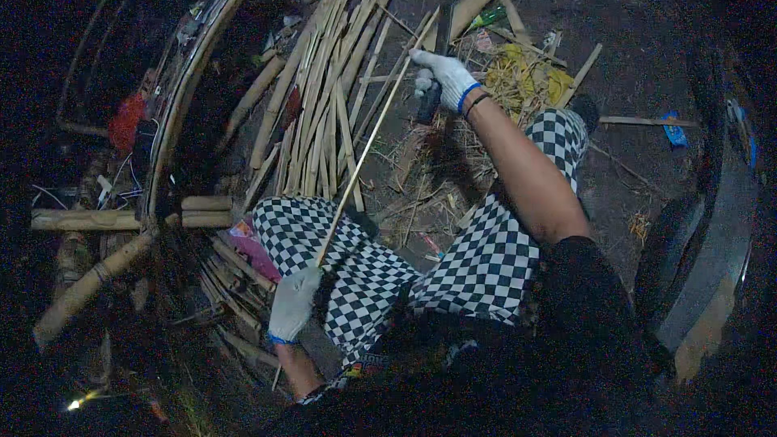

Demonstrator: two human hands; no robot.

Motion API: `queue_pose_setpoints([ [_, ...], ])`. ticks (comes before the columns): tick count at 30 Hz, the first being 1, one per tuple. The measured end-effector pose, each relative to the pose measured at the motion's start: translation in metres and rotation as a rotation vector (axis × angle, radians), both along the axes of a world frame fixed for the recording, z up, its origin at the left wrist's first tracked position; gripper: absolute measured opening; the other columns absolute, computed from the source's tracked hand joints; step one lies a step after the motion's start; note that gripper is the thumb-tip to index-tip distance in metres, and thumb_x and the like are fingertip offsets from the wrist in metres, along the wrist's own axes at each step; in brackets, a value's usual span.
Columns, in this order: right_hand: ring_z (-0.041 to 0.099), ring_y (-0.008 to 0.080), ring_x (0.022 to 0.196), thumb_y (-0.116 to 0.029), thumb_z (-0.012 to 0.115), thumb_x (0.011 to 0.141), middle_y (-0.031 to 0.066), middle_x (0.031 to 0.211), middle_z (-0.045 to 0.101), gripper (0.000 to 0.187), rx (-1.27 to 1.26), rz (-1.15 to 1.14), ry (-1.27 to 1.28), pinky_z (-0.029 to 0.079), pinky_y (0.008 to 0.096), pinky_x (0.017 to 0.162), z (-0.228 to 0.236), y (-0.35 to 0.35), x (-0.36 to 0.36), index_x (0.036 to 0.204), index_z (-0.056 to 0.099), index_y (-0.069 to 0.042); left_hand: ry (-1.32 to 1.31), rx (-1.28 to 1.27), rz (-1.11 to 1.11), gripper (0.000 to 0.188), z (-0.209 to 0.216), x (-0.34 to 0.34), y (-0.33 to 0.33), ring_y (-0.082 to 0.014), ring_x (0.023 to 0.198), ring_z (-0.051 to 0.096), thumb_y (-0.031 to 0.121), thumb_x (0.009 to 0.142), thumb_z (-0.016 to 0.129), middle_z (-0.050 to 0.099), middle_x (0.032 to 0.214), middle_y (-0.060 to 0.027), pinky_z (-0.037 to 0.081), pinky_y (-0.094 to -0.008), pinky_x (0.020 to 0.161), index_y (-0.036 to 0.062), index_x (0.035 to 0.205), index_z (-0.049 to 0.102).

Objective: Shaving and smoothing a strip of bamboo using a knife in a workshop.

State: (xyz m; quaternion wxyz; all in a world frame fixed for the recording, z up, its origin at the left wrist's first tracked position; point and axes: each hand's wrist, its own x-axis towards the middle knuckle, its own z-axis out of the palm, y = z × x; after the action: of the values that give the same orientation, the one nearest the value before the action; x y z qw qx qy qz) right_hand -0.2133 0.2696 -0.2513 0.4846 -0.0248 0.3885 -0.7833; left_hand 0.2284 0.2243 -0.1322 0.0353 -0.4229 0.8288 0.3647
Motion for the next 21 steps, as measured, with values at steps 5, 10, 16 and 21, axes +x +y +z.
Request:
queue_pose_setpoints([
  [5, 0.038, 0.0102, 0.042, -0.021, 0.056, 0.095, -0.0053, 0.053, 0.036, 0.013, 0.016, -0.011, -0.004, 0.043, 0.0319, 0.045, 0.009, 0.0, 0.002, 0.09, 0.054, -0.01, 0.026, -0.113, -0.16, 0.045, -0.003, 0.005, -0.002, -0.0164, 0.063, 0.051, 0.038, 0.096, 0.048, 0.06, 0.068, -0.0107, 0.042, -0.0366, 0.061, -0.0044, 0.096, 0.062],
  [10, 0.04, 0.0107, 0.041, -0.022, 0.058, 0.095, -0.0051, 0.053, 0.038, 0.015, -0.001, -0.025, -0.033, 0.043, 0.0313, 0.044, 0.008, 0.001, 0.003, 0.086, 0.053, -0.01, -0.122, -0.262, -0.515, 0.022, -0.002, 0.004, -0.008, -0.031, 0.071, 0.062, 0.009, 0.09, 0.044, 0.061, 0.077, -0.0146, 0.049, -0.038, 0.061, 0.0032, 0.105, 0.059],
  [16, 0.041, 0.0116, 0.041, -0.021, 0.059, 0.094, -0.0044, 0.052, 0.039, 0.019, 0.026, -0.056, -0.009, 0.043, 0.031, 0.044, 0.012, 0.002, 0.006, 0.08, 0.051, -0.011, -0.109, -0.233, -0.504, 0.021, 0.012, -0.009, -0.002, -0.0237, 0.055, 0.061, 0.009, 0.092, 0.043, 0.06, 0.064, -0.0071, 0.048, -0.0345, 0.053, -0.0004, 0.104, 0.058],
  [21, 0.04, 0.0115, 0.041, -0.021, 0.055, 0.096, -0.0045, 0.051, 0.039, 0.02, -0.041, -0.032, -0.041, 0.042, 0.0314, 0.043, 0.011, 0.001, 0.004, 0.079, 0.05, -0.012, -0.15, -0.203, -0.488, 0.02, 0.002, -0.005, -0.006, -0.0274, 0.057, 0.06, 0.016, 0.092, 0.045, 0.059, 0.064, -0.0087, 0.048, -0.0379, 0.054, 0.0009, 0.101, 0.056],
])
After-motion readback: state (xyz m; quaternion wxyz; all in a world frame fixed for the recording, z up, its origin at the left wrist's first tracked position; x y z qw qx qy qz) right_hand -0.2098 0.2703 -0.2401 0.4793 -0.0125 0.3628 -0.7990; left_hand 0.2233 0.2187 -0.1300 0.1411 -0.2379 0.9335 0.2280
